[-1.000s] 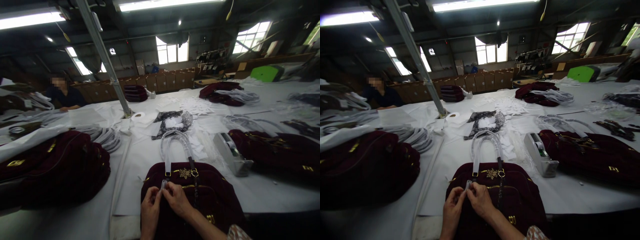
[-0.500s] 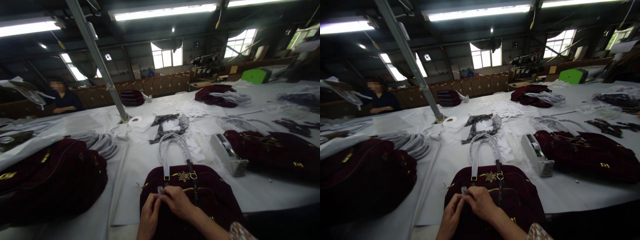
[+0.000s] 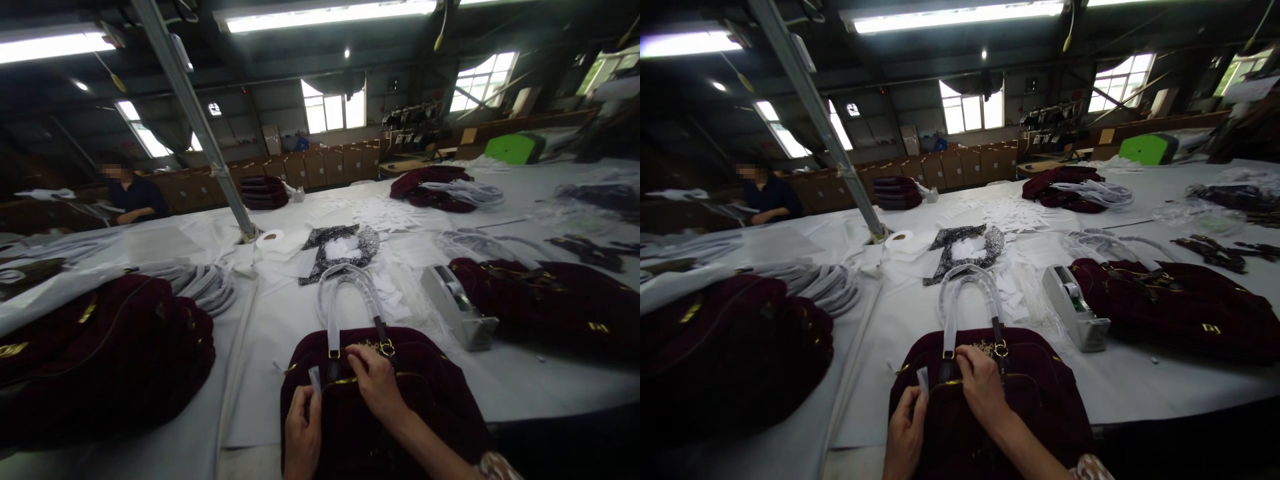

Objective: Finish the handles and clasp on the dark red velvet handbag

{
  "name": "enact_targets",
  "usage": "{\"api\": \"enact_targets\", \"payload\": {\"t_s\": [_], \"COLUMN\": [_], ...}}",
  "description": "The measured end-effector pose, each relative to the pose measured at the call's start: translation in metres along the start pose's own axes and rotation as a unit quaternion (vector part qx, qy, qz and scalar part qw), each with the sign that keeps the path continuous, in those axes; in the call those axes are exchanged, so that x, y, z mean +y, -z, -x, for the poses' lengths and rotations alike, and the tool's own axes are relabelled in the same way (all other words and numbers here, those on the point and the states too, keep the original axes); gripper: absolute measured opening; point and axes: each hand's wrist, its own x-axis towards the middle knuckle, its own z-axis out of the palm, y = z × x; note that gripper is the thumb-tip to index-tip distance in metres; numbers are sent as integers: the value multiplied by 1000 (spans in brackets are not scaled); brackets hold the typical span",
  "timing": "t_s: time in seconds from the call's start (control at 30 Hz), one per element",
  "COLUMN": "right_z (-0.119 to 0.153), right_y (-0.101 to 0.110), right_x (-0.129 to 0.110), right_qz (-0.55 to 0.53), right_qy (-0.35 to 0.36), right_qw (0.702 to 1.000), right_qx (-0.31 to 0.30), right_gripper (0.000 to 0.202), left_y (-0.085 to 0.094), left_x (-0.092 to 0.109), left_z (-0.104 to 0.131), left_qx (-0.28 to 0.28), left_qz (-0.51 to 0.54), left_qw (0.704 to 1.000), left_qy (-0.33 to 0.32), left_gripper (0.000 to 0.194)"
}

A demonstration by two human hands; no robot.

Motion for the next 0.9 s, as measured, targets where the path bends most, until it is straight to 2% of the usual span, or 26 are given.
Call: {"api": "enact_targets", "payload": {"t_s": [0.07, 0.17, 0.33, 0.43, 0.6, 0.7, 0.9], "right_z": [11, 25, 26, 22, 19, 20, 22], "right_y": [-1, -13, -34, -36, -32, -32, -33], "right_x": [-7, -15, -22, -25, -14, -4, 6], "right_qz": [-44, -70, -126, -153, -159, -144, -161], "right_qy": [-38, -71, -59, -50, -98, -92, -61], "right_qw": [998, 994, 986, 981, 975, 980, 979], "right_qx": [2, -39, -91, -108, -120, -100, -105], "right_gripper": [24, 27, 31, 30, 14, 7, 19], "left_y": [-1, -3, -3, -4, -9, -12, -12], "left_x": [-1, -5, -9, -10, -11, -10, -8], "left_z": [1, 2, 4, 6, 7, 5, 2], "left_qx": [14, 27, 16, 15, 25, 21, 23], "left_qz": [-4, -7, -5, -34, -96, -106, -86], "left_qw": [1000, 999, 999, 997, 989, 989, 995], "left_qy": [-2, -19, -37, -65, -112, -103, -44], "left_gripper": [32, 31, 25, 22, 22, 24, 33]}}
